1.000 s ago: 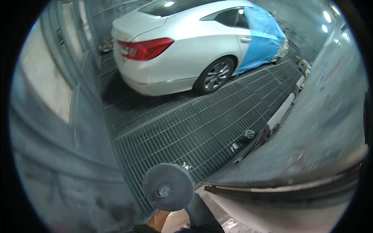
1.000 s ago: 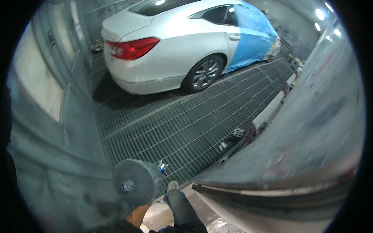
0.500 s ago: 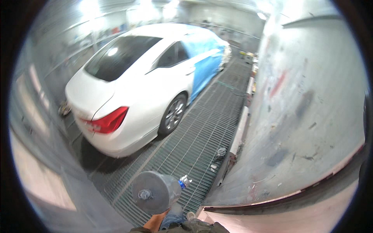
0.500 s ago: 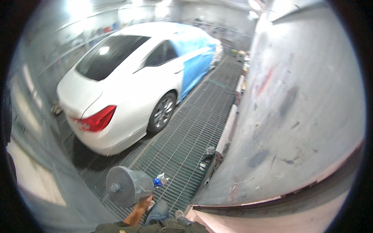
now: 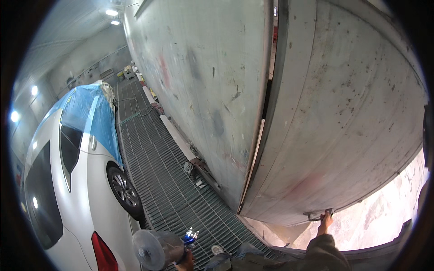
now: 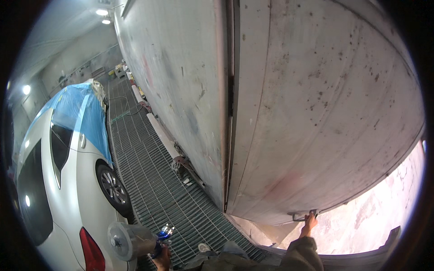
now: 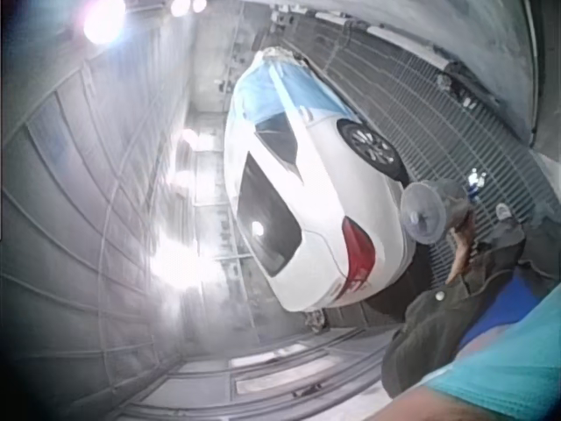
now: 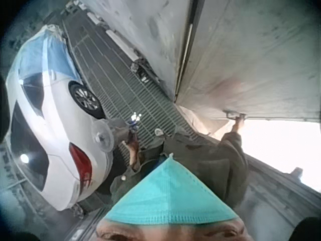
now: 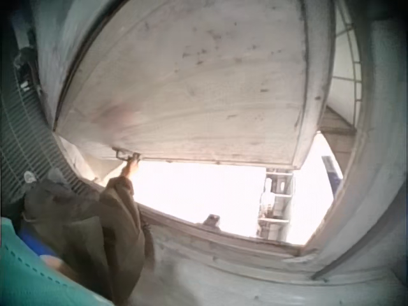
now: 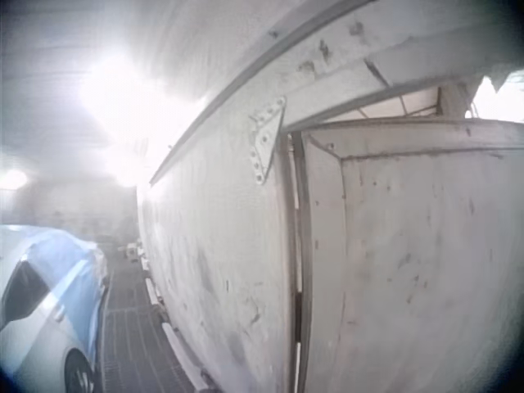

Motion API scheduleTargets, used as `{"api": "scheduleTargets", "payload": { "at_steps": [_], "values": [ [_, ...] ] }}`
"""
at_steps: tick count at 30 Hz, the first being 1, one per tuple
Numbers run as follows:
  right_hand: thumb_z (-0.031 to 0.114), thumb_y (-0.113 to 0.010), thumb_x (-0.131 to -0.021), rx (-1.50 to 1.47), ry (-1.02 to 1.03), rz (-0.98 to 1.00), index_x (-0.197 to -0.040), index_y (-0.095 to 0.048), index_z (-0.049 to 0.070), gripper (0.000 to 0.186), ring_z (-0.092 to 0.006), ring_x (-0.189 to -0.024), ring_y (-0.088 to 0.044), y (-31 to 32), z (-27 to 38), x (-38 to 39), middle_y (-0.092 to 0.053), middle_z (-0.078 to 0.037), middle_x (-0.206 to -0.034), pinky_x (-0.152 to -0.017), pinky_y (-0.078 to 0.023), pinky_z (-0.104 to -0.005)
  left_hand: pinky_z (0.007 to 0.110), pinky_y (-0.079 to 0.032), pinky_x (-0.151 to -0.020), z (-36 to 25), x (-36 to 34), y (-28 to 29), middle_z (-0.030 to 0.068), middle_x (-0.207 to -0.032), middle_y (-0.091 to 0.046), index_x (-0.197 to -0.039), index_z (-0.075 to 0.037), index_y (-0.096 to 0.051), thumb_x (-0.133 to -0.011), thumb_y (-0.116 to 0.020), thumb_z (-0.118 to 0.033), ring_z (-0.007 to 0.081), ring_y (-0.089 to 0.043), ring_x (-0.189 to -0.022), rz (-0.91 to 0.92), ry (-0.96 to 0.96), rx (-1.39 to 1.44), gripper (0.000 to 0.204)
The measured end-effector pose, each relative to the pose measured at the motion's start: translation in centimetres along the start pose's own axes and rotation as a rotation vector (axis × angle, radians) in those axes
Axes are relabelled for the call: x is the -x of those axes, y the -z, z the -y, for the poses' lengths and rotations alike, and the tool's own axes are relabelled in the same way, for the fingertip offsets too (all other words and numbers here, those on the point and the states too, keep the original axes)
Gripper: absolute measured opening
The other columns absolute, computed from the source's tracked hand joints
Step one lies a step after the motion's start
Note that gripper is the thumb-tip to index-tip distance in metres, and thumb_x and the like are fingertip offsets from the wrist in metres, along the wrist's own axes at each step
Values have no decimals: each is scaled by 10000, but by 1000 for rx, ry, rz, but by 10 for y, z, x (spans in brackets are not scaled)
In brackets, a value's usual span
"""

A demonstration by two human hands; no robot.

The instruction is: The person prepares a spray gun by wiping it with a cloth, then walks into a paint booth and connects an air hose. They wipe the hood of a white car with a sponge and apply paint using the spray gun.

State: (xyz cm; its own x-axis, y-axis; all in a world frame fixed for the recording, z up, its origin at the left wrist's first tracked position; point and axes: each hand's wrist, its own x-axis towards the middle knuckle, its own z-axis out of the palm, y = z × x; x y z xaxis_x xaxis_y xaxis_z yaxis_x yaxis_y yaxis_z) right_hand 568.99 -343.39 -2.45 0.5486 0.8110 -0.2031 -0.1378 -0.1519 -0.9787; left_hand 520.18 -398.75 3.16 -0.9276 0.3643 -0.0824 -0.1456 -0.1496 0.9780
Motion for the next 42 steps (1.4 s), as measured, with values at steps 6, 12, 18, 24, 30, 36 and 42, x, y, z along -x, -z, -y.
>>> {"api": "scheduleTargets", "payload": {
  "at_steps": [6,12,18,24,30,36,42],
  "values": [
    [129,-745,-775,-392,-100,144,-719,-607,37,175,-145,-549,-510,-1,28,36,-513,-25,-601,-510,-415,-288,325,-460,-493,-84,1,-26,56,-644,-586,-886,-16,-595,-877,-668,-47,148,-591,-576,-82,-133,-489,79],
    [211,-764,-751,-137,-153,21,-686,-585,74,234,-146,-523,-502,-9,34,54,-524,-34,-585,-501,-378,-298,340,-499,-581,-102,-2,-4,91,-734,-646,-940,1,-612,-888,-669,-90,167,-618,-632,144,-206,-590,119],
    [208,-729,-808,-223,-16,-104,-765,-652,58,174,-144,-576,-542,36,5,107,-567,-36,-632,-573,-426,-307,340,-491,-630,-108,-31,25,98,-788,-636,-983,6,-587,-879,-674,-92,173,-608,-679,261,-109,-577,167],
    [119,-763,-744,-90,-110,-283,-752,-695,9,130,-183,-617,-613,29,0,212,-646,-55,-685,-606,-499,-339,341,-484,-678,-103,-72,32,105,-841,-627,-1027,11,-562,-871,-678,-94,180,-599,-726,492,1,-646,221],
    [250,-716,-815,-67,-25,-96,-827,-682,45,208,-117,-653,-540,21,33,160,-611,-8,-707,-630,-416,-285,342,-476,-726,-77,-94,-42,112,-895,-618,-1070,16,-538,-862,-683,-96,186,-590,-773,795,60,-709,278],
    [315,-694,-814,-42,-10,-2,-752,-634,94,237,-105,-633,-511,-8,38,87,-586,4,-674,-619,-392,-272,342,-468,-774,-71,-105,-63,120,-948,-609,-1114,21,-513,-854,-687,-99,193,-580,-820,1006,104,-818,335],
    [284,-697,-805,2,37,-102,-767,-640,62,232,-104,-615,-517,16,43,143,-607,-1,-687,-587,-397,-281,343,-460,-823,-68,-97,-62,127,-1002,-599,-1157,26,-488,-845,-692,-101,199,-571,-867,1158,115,-808,394]
  ]
}}
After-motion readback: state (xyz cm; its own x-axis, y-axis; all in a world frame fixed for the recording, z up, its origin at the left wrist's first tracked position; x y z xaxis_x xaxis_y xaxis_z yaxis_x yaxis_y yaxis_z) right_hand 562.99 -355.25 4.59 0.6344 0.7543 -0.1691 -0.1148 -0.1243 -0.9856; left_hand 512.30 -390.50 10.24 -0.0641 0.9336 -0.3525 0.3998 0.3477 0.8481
